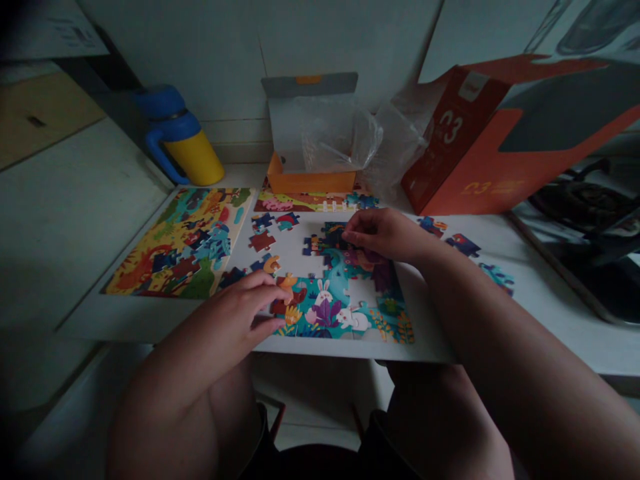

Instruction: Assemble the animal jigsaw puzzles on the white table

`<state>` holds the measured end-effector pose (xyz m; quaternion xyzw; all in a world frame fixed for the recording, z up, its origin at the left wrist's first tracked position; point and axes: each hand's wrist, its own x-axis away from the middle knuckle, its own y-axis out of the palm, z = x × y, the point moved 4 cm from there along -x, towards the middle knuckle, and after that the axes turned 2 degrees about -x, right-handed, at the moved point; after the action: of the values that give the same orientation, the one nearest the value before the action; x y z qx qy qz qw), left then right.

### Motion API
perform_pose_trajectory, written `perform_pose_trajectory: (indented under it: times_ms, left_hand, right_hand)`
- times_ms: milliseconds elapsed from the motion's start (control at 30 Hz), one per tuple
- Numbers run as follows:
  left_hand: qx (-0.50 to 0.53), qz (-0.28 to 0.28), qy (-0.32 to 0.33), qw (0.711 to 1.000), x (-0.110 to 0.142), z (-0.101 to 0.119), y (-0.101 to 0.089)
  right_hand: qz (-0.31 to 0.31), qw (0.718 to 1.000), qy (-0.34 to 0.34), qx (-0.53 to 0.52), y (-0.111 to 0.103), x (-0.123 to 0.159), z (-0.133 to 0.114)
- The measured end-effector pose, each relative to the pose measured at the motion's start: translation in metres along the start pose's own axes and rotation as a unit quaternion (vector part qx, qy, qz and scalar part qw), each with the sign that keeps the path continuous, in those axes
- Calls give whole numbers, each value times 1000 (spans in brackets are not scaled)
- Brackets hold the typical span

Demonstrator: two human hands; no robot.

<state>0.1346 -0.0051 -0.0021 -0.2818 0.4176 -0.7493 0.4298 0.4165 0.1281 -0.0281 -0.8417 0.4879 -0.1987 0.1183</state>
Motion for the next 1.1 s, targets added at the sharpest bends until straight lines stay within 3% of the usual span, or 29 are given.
perform_pose_trajectory:
  times_ms: [267,567,1100]
  left_hand:
    - [-15,0,-9,1000,4,2,0]
    - [-12,-4,34,999,2,10,4]
    - [-19,-4,19,1000,4,11,6]
  right_hand:
    - [7,1000,0,0,0,1,-2]
    - [9,1000,-3,22,1,2,-5]
    - [5,1000,5,-2,1,1,-4]
